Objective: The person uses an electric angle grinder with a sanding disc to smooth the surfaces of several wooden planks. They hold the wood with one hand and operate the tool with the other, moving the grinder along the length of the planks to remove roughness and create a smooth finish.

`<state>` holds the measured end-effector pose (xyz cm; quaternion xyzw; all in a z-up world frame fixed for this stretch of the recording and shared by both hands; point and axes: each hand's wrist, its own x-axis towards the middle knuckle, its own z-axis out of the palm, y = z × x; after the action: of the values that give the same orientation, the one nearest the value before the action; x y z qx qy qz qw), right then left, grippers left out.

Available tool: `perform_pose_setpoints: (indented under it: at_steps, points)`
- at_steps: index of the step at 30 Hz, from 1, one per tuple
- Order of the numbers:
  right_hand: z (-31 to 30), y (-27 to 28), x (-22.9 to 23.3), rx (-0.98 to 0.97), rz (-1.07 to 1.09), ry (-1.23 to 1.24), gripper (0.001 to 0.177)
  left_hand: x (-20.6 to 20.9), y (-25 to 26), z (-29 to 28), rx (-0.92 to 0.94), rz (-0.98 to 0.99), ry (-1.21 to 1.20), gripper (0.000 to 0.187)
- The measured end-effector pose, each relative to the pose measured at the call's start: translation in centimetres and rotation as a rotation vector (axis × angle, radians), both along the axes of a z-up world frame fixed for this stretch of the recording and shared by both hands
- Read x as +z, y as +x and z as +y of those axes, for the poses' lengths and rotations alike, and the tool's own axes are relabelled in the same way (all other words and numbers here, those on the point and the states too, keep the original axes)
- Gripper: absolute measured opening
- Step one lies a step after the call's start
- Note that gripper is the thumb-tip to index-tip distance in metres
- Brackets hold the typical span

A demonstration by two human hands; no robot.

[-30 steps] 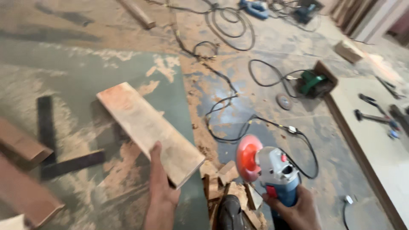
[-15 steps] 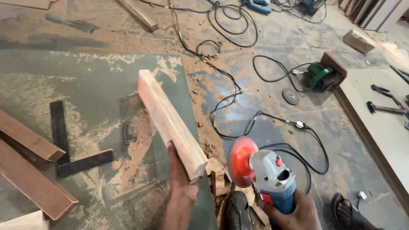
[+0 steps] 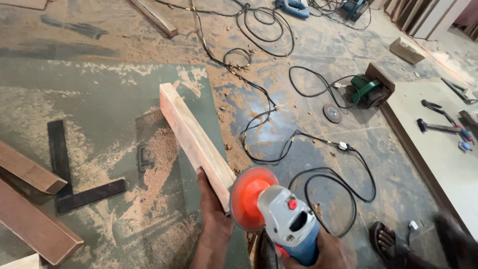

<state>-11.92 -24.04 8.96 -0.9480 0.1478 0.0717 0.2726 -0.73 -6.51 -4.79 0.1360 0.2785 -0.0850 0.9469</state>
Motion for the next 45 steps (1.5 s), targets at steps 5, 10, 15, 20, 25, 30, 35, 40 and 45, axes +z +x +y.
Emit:
perform_pose_setpoints:
  at_steps: [5, 10, 15, 20, 25, 30, 35, 40, 45]
  points:
    - [1.0, 0.1, 0.6, -0.013, 0.031, 0.052, 0.09, 0.1, -0.3, 0.1, -0.014, -0.019, 0.019, 0.089]
    - [-1.5, -0.3, -1.9, -0.084, -0.05, -0.132, 0.084, 2.0, -0.2, 0.6, -0.13, 0.207, 0.106, 0.088]
    - [-3.5, -0.4, -2.7, -0.054, -0.122, -0.102, 0.076, 1.9, 0.0, 0.8, -0.142, 0.194, 0.089, 0.092]
    - [-1.2, -1.0, -2.0, 0.059, -0.124, 0.105, 0.072, -0.8, 0.3, -0.2, -0.007, 0.039, -0.011, 0.083]
    - [0.1, -0.4, -1.1, 0.136, -0.086, 0.094, 0.084, -5.4, 1.4, -0.8, 0.012, 0.051, 0.091, 0.078]
    - [-2.7, -1.6, -2.3, 0.021, -0.197, 0.096, 0.087, -11.1, 1.5, -0.1, -0.177, -0.151, -0.135, 0.075]
    - [-4.0, -1.9, -2.8, -0.037, -0.314, 0.158, 0.083, -16.5, 2.7, 1.9, -0.232, -0.531, -0.537, 0.076]
    - [-2.3, -2.2, -1.3, -0.189, -0.161, 0.078, 0.067, -16.4, -0.8, -1.2, 0.168, -0.709, 1.389, 0.115]
    - [-1.0, -0.9, 1.0, -0.146, -0.057, -0.076, 0.071, -9.6, 1.4, -1.4, -0.015, -0.043, -0.051, 0.096]
